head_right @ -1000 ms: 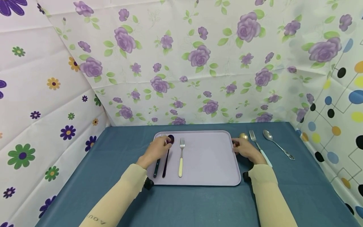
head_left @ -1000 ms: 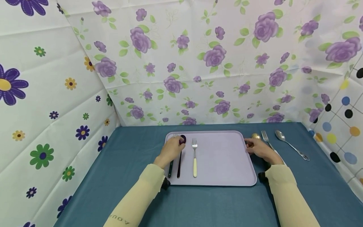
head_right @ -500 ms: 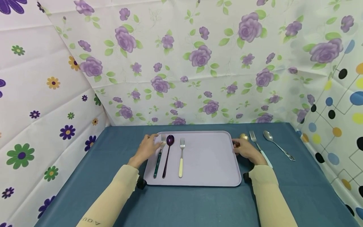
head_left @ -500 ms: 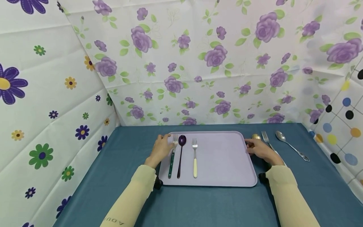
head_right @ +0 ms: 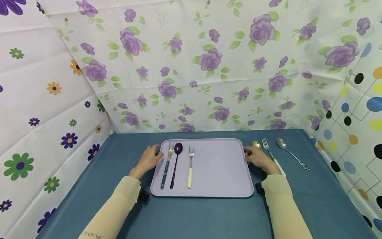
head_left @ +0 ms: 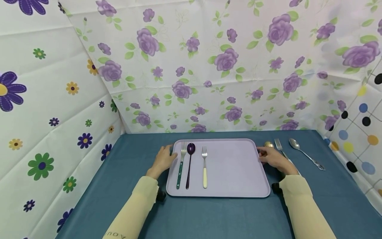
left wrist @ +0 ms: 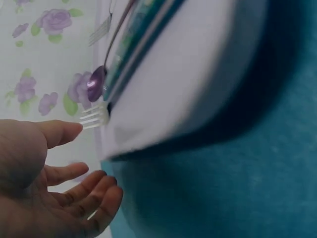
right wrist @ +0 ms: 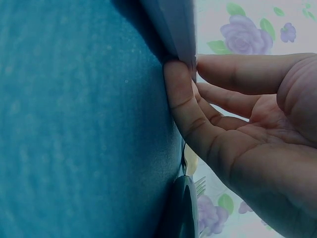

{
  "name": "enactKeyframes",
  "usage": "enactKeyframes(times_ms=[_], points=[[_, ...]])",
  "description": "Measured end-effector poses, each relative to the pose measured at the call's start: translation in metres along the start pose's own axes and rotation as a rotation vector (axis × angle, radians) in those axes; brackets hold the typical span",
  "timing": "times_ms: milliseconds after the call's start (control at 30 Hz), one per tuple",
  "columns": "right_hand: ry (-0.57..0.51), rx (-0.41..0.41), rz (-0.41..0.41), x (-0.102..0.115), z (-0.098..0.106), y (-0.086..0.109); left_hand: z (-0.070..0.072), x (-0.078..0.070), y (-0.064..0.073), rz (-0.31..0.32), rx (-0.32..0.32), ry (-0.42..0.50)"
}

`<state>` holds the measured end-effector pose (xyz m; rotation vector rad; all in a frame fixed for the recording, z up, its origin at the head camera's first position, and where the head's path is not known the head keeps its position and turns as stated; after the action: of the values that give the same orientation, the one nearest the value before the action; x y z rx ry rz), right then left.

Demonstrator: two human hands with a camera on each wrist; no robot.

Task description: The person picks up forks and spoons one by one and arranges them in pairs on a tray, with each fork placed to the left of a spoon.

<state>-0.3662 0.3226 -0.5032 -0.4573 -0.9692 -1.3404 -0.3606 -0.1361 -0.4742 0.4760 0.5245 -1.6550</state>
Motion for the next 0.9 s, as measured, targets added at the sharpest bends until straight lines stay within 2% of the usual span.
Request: enactKeyframes(times_ms=[167,300,567,900], points=[[-0.01,0.002,0.004,0.002,-0.002,0.001,-0.004,0.007,0.001,0.03,0.006,0.022],[-0.017,0.014,0.015,0.004,-0.002,0.003,-0.007,0.012,0.0,0.03,-0.018,0.016],[0.018,0.018,0.031,0.005,-0.002,0.003,-0.007,0.013,0.0,-0.077,-0.027,0.054],[0.107,-0.018,0.046,0.01,-0.002,0.003,-0.009,0.018,0.001,-0.04,-0.004,0.079]])
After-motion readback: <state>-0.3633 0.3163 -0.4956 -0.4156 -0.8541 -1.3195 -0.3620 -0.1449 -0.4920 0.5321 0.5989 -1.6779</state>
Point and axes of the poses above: each hand's wrist, its own y-axis away from the middle knuckle, its own z-axis out of the back of the hand, x = y × z, the point moved 5 cm from there along -y, towards the middle knuckle, and after that the axes turned 7 degrees about -z, right-handed, at the moved point
